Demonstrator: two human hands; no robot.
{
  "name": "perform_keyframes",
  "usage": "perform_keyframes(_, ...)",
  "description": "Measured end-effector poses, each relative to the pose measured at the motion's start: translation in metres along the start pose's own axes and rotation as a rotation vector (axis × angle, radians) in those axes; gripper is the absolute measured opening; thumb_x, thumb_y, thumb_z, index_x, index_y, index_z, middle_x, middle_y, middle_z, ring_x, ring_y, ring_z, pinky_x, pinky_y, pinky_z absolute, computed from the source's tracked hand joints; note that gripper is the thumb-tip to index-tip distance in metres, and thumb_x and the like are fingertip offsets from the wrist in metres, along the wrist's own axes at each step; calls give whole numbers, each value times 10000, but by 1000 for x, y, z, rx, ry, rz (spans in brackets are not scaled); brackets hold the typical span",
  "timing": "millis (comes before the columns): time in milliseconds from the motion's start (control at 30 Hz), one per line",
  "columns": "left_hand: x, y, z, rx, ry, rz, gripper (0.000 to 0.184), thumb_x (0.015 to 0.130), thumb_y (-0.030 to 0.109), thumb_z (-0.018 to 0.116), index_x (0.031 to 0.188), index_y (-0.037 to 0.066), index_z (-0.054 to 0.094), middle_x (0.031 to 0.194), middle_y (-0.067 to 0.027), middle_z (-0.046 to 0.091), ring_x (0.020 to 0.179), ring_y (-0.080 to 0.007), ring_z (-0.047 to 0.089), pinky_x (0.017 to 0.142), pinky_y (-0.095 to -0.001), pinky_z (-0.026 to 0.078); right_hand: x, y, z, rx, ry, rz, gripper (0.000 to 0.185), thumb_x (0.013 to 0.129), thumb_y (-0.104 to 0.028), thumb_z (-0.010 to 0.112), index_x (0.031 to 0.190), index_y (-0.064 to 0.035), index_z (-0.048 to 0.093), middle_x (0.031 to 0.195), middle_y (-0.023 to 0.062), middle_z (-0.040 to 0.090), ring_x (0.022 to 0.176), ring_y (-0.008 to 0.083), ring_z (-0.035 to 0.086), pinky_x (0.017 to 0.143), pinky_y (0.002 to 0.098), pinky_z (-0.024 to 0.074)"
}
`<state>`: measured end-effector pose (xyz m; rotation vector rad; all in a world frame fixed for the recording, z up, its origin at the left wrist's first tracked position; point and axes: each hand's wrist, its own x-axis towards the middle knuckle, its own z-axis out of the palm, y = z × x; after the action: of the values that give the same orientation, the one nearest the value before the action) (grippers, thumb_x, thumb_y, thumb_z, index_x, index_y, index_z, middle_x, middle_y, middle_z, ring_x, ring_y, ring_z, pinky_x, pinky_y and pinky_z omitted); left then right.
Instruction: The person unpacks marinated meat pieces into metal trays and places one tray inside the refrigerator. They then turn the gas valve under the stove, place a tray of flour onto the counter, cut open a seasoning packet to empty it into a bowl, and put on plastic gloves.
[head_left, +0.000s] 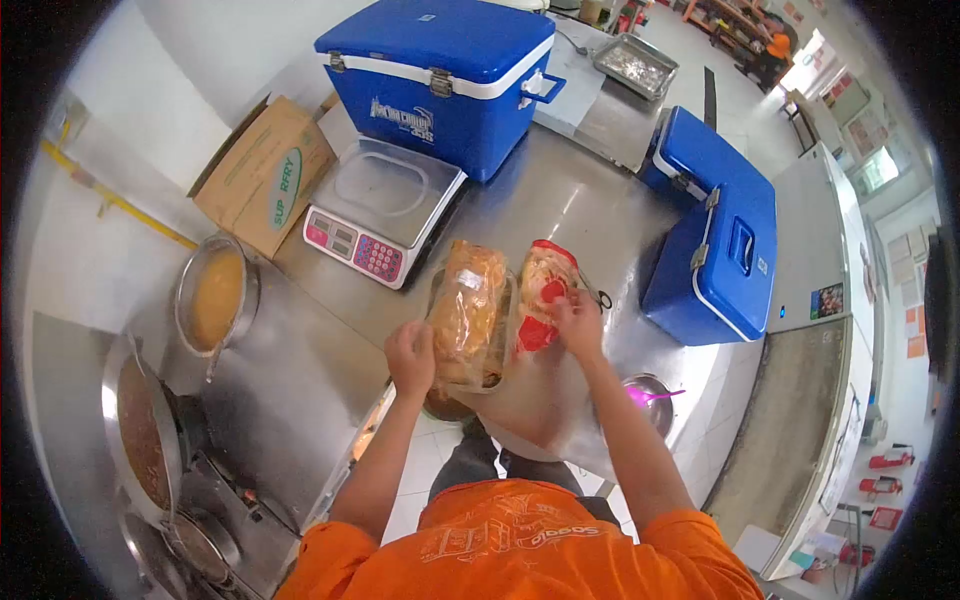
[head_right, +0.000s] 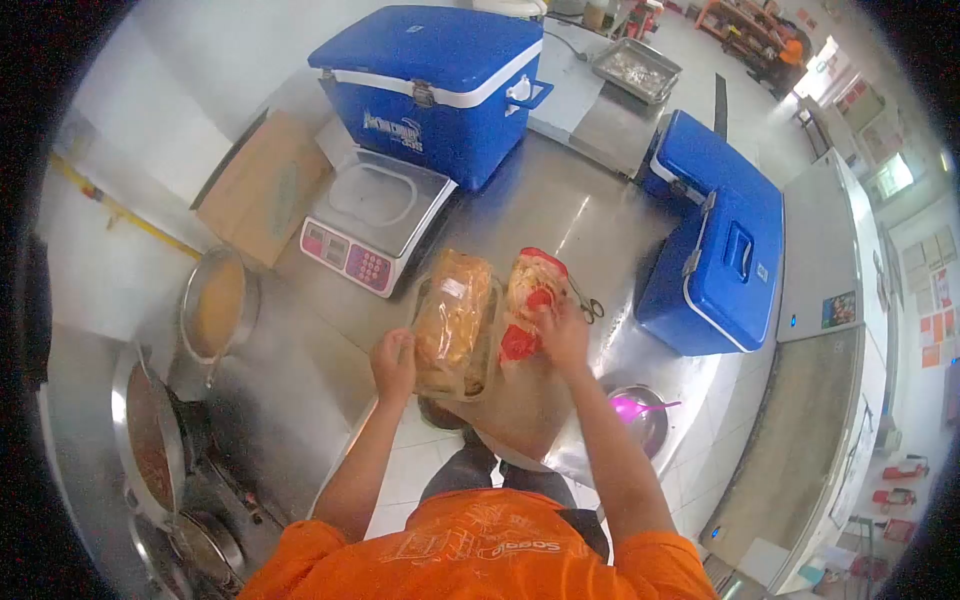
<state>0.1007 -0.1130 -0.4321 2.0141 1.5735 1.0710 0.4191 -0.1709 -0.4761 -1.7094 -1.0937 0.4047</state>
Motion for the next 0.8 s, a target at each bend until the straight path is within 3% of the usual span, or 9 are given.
perform_keyframes(67,-6,40,-110,245,-217,-5,532,852,335,769,1250,23,603,1239,-220,627,1199,-375,579,1001,-469,466,-63,-117,15,-38,10,-5,555,893,-356,728,1351,-91,559,1341,296,529,1079,399,633,885,525,534)
perform_keyframes(133,-5,74,-114,461,-276,76,700,767,378,831,1307,33,549,1311,-219,564,1223,-390,536,1014,-509,451,-87,-156,24,-382,-46,49,576,857,-333,761,1373,-177,559,1433,289,434,1153,434,581,908,554,522)
perform_keyframes(200,-5,101,-127,649,-350,18,811,708,399,859,1349,52,505,1361,-218,497,1219,-408,519,1006,-570,438,-90,-181,21,-498,-139,116,598,833,-333,779,1384,-249,561,1512,276,340,1216,467,528,941,585,499)
perform_keyframes(267,-3,105,-126,789,-444,-63,880,649,392,884,1362,69,482,1421,-205,417,1214,-408,510,982,-642,428,-86,-165,15,-386,-256,211,602,821,-355,780,1381,-306,565,1576,256,247,1265,498,474,982,618,466)
perform_keyframes(367,-3,120,-134,877,-433,110,696,738,354,828,1299,58,542,1355,-186,509,1197,-396,549,944,-610,465,-94,-150,-3,-593,-314,86,579,810,-342,780,1352,-281,584,1569,240,286,1244,495,493,998,627,448)
perform_keyframes(533,34,61,-125,713,-336,198,199,867,226,675,947,47,710,965,-172,669,912,-385,662,799,-527,530,-102,-170,-17,-342,-206,69,357,856,-266,711,1189,-155,648,1472,232,455,1251,476,508,991,576,469)
perform_keyframes(600,51,47,-128,634,-227,357,191,866,207,649,803,43,723,838,-198,670,809,-403,664,727,-503,537,-109,-167,-23,-160,-217,108,321,859,-238,700,1153,-115,662,1395,213,537,1234,451,533,981,556,478)
perform_keyframes(667,70,67,-135,546,-221,417,177,860,195,642,818,45,726,825,-194,676,807,-400,663,720,-503,527,-111,-135,-24,-9,-247,148,374,834,-196,729,1193,-122,654,1302,163,618,1195,414,571,951,543,498)
perform_keyframes(800,113,156,-144,482,-300,375,160,841,154,623,793,40,725,756,-198,673,749,-404,657,691,-493,507,-88,-96,-42,-267,-122,195,305,879,-152,658,1180,-104,663,1176,139,683,1115,393,628,941,528,507)
